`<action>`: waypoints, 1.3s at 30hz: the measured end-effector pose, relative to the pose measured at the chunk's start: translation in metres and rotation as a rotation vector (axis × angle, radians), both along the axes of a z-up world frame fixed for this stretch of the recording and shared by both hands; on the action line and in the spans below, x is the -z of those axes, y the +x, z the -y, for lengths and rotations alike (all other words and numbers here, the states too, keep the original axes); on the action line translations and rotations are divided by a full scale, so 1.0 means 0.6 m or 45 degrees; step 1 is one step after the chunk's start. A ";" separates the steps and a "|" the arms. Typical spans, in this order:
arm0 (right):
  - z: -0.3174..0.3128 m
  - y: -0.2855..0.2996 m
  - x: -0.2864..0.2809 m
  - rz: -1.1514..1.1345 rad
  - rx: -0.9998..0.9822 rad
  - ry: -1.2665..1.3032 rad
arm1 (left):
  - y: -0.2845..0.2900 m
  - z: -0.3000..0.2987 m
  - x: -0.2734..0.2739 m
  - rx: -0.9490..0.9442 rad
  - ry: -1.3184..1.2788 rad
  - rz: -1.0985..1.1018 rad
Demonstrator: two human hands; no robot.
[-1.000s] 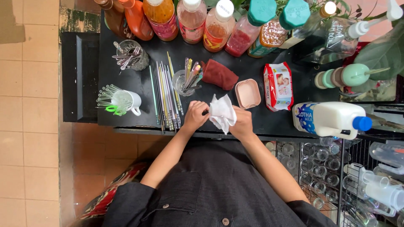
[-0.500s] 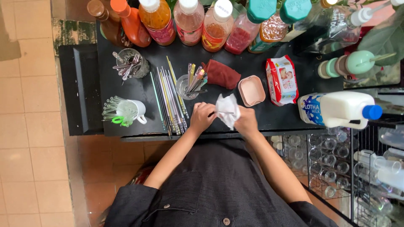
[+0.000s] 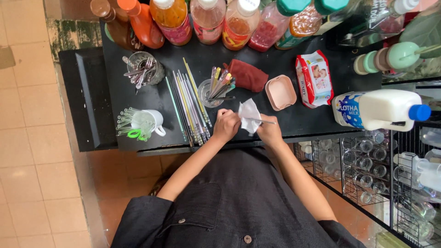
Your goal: Cleaning and wiping reusable glass straws with a cloth at a counter.
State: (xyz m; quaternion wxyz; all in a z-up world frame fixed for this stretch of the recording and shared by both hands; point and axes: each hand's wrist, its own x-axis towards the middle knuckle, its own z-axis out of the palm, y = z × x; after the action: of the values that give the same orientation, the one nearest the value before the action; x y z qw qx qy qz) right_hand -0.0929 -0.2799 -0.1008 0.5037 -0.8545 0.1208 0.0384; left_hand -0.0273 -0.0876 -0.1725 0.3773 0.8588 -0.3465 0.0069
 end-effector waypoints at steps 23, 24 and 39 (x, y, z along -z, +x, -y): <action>0.070 0.069 -0.122 0.310 -0.601 0.026 | 0.000 0.017 -0.063 -0.138 -0.122 -0.088; 0.076 0.070 -0.147 0.449 -0.629 0.029 | 0.001 0.019 -0.062 -0.161 -0.140 -0.103; 0.040 0.024 -0.015 0.134 -0.230 0.029 | 0.004 0.009 -0.048 -0.006 -0.041 0.014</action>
State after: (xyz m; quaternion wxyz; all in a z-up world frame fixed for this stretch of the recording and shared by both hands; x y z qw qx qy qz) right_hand -0.0786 -0.3041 -0.0921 0.5134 -0.8571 0.0159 0.0401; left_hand -0.0251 -0.0929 -0.1436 0.3892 0.8533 -0.3465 0.0181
